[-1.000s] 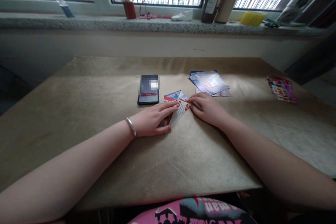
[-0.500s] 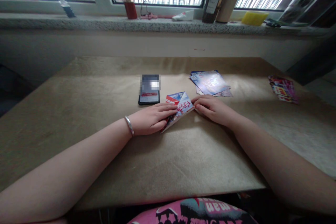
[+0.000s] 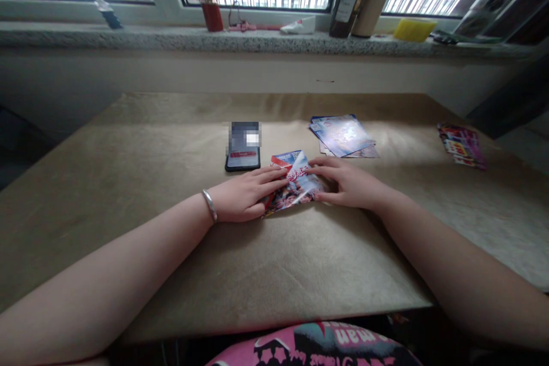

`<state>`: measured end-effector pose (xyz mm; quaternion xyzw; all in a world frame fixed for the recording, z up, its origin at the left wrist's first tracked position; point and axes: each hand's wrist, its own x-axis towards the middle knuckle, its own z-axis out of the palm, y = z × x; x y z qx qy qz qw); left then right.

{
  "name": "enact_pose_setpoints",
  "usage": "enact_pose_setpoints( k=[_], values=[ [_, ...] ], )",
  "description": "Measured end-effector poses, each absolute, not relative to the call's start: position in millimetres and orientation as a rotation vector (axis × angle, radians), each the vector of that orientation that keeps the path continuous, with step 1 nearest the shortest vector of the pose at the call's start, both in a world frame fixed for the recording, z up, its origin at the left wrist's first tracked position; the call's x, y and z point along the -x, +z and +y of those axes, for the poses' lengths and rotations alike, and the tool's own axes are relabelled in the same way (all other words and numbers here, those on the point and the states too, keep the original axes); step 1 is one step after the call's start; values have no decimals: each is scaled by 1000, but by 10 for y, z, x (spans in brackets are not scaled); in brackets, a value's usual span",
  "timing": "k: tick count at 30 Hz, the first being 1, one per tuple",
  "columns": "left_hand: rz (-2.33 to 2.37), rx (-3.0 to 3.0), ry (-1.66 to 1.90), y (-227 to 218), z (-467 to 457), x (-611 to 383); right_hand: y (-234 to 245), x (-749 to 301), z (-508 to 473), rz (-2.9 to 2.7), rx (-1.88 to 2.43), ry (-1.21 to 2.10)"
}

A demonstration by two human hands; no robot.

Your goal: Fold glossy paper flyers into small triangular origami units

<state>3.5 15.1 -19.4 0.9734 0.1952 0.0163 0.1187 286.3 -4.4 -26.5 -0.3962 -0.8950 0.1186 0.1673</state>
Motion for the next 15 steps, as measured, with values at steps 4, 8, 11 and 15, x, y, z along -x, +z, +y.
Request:
enact_pose_setpoints(
  k=[4, 8, 11, 15],
  values=[
    [595, -2771, 111, -201, 169, -12, -260, -2850, -62, -2609, 1007, 281],
    [568, -2797, 110, -203, 178, -12, -232, -2815, -76, -2640, 870, 222],
    [559, -2819, 121, -206, 177, -21, -208, -2808, -83, -2659, 829, 191],
    [571, -2835, 190, -234, 167, -36, -168, -2836, -88, -2703, 838, 118]
  ],
)
